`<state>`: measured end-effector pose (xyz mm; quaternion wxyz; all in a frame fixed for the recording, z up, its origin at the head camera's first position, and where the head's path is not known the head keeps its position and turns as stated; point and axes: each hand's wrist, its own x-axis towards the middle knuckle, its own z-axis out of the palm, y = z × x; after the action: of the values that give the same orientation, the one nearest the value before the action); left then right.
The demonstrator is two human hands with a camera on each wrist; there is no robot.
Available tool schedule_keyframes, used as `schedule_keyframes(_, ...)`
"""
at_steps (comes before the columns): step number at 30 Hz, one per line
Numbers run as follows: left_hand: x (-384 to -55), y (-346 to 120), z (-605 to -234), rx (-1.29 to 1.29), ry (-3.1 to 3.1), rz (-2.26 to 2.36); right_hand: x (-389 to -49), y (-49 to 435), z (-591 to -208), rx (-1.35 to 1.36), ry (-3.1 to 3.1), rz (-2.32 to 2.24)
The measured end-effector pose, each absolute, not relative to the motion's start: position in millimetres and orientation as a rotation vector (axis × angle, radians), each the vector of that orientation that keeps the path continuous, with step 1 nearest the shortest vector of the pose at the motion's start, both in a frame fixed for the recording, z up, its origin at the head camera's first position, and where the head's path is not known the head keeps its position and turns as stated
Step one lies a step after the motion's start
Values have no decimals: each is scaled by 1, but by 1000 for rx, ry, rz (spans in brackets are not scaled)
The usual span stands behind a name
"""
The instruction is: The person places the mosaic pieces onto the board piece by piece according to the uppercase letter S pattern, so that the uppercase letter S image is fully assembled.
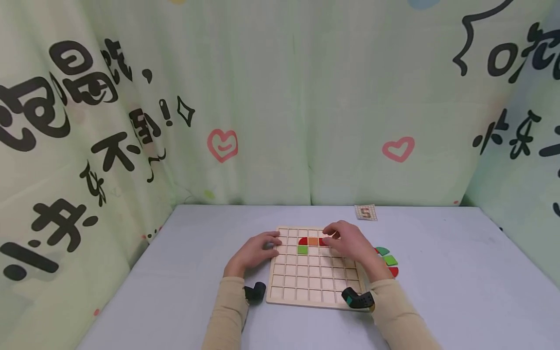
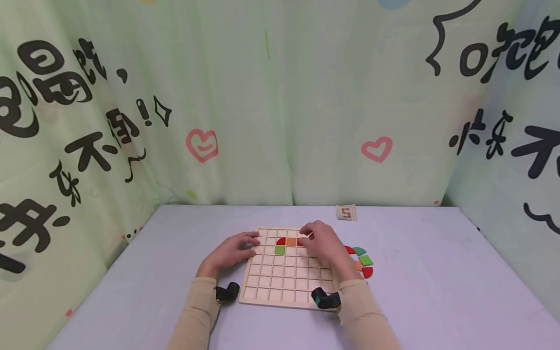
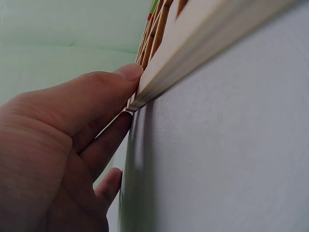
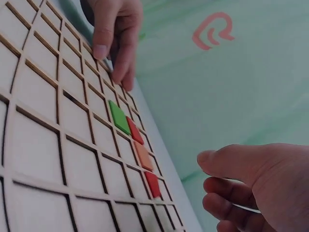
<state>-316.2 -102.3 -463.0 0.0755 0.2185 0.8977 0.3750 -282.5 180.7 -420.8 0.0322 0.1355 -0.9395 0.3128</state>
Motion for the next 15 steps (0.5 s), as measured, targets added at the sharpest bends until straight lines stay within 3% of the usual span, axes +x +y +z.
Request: schedule_keyframes(15,-317,-103,-465,611,2678,1160,-267,250,-406,189,-3040,916)
